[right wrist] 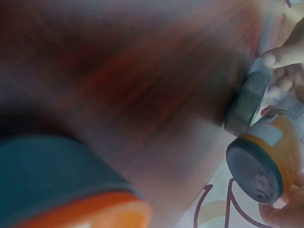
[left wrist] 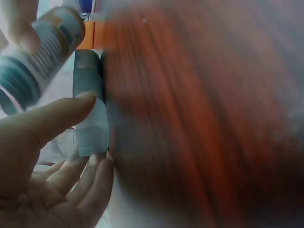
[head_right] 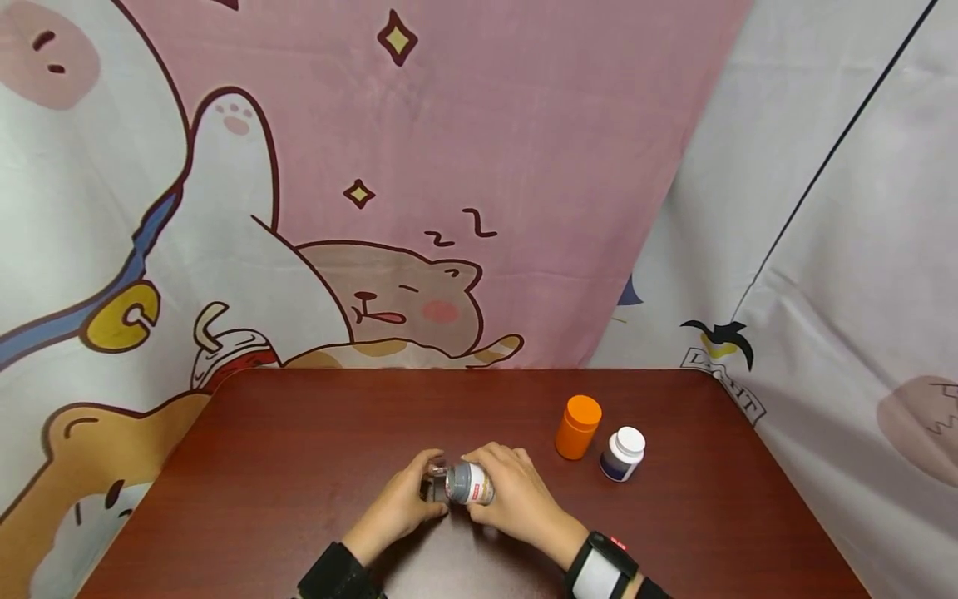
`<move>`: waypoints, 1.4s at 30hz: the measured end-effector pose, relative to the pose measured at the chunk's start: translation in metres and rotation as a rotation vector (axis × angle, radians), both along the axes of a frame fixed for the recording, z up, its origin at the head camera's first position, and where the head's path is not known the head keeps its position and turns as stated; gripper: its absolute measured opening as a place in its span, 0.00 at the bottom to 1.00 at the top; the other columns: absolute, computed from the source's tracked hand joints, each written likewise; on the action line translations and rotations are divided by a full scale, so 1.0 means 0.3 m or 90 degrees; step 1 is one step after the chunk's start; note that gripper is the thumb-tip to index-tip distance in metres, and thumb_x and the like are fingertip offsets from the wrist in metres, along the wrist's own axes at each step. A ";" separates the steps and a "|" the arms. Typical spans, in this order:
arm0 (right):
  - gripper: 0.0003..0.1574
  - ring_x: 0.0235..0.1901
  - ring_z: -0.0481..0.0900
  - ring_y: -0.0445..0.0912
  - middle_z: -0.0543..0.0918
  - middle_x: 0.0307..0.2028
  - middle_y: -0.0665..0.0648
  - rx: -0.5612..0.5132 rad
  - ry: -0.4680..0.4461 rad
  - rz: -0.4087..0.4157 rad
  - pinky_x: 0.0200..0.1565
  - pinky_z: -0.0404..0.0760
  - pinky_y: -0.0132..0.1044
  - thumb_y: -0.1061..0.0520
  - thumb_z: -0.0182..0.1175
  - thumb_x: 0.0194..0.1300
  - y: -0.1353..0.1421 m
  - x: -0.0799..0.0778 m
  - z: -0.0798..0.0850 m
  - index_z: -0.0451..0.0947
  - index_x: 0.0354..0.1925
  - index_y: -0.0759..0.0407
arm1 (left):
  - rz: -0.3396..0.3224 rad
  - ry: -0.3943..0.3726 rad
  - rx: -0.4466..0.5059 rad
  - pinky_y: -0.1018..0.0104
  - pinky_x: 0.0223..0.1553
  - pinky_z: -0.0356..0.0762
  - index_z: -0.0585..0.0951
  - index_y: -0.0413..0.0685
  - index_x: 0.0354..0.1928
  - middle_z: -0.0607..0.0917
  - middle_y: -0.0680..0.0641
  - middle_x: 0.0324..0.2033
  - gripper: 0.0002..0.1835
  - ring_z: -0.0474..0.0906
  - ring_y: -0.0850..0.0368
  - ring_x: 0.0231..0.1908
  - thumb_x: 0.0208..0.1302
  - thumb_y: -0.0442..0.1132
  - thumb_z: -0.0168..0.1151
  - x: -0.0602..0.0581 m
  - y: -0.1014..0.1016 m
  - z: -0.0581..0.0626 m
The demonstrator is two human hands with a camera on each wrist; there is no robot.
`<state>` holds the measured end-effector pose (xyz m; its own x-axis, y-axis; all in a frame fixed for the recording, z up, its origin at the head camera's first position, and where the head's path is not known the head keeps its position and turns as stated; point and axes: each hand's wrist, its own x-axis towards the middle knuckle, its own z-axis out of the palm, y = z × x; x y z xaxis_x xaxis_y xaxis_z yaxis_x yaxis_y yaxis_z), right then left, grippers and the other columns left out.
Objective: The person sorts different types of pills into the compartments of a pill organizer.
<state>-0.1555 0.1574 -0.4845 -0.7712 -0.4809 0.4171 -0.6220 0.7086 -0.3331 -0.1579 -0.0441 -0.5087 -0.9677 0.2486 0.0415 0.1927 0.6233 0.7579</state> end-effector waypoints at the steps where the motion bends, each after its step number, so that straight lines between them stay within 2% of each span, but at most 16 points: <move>1: 0.37 0.39 0.75 0.38 0.82 0.39 0.45 0.020 0.006 0.000 0.43 0.72 0.40 0.48 0.72 0.34 -0.005 -0.006 0.000 0.77 0.49 0.48 | 0.001 0.001 -0.008 0.45 0.46 0.80 0.67 0.40 0.61 0.83 0.35 0.47 0.43 0.79 0.45 0.42 0.36 0.34 0.73 0.001 0.000 0.001; 7: 0.36 0.40 0.74 0.40 0.81 0.39 0.45 0.105 0.025 0.009 0.43 0.69 0.39 0.47 0.72 0.34 -0.026 -0.024 0.003 0.79 0.48 0.47 | 0.010 -0.011 -0.004 0.42 0.48 0.79 0.69 0.40 0.60 0.84 0.34 0.45 0.43 0.79 0.42 0.44 0.35 0.34 0.74 0.006 -0.001 0.008; 12: 0.36 0.39 0.73 0.42 0.79 0.37 0.46 0.140 0.040 0.014 0.42 0.68 0.39 0.48 0.71 0.33 -0.039 -0.039 0.015 0.79 0.48 0.46 | 0.018 -0.022 0.007 0.43 0.48 0.79 0.69 0.39 0.60 0.84 0.36 0.42 0.43 0.79 0.44 0.42 0.34 0.34 0.74 0.000 -0.005 0.006; 19: 0.38 0.37 0.73 0.44 0.79 0.36 0.49 0.173 0.074 0.029 0.42 0.70 0.40 0.47 0.73 0.31 -0.050 -0.053 0.035 0.80 0.48 0.48 | 0.015 -0.023 -0.007 0.46 0.47 0.80 0.70 0.36 0.59 0.85 0.36 0.42 0.43 0.80 0.46 0.41 0.33 0.36 0.75 -0.006 -0.005 0.003; 27: 0.36 0.36 0.73 0.44 0.79 0.34 0.49 0.225 0.138 0.056 0.41 0.74 0.40 0.48 0.72 0.31 -0.064 -0.057 0.057 0.81 0.47 0.48 | 0.016 -0.016 -0.021 0.46 0.48 0.80 0.71 0.38 0.58 0.85 0.36 0.43 0.42 0.80 0.46 0.41 0.33 0.37 0.75 -0.009 -0.006 0.001; 36: 0.37 0.37 0.74 0.45 0.80 0.35 0.51 0.246 0.155 0.066 0.40 0.73 0.40 0.50 0.72 0.30 -0.070 -0.056 0.068 0.81 0.47 0.51 | 0.017 -0.018 -0.017 0.49 0.45 0.81 0.72 0.38 0.57 0.85 0.38 0.41 0.41 0.80 0.49 0.40 0.33 0.37 0.75 -0.011 -0.004 0.003; 42: 0.35 0.35 0.74 0.46 0.80 0.33 0.51 0.267 0.197 0.080 0.38 0.74 0.39 0.53 0.72 0.30 -0.085 -0.055 0.079 0.82 0.46 0.52 | 0.012 -0.014 -0.019 0.47 0.47 0.80 0.72 0.38 0.57 0.85 0.37 0.42 0.41 0.80 0.47 0.42 0.33 0.36 0.75 -0.008 -0.005 0.006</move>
<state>-0.1720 0.1318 -0.4608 -0.5682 -0.7360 0.3680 -0.7347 0.6551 0.1760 -0.1604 -0.0454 -0.5070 -0.9730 0.2306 0.0136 0.1641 0.6488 0.7430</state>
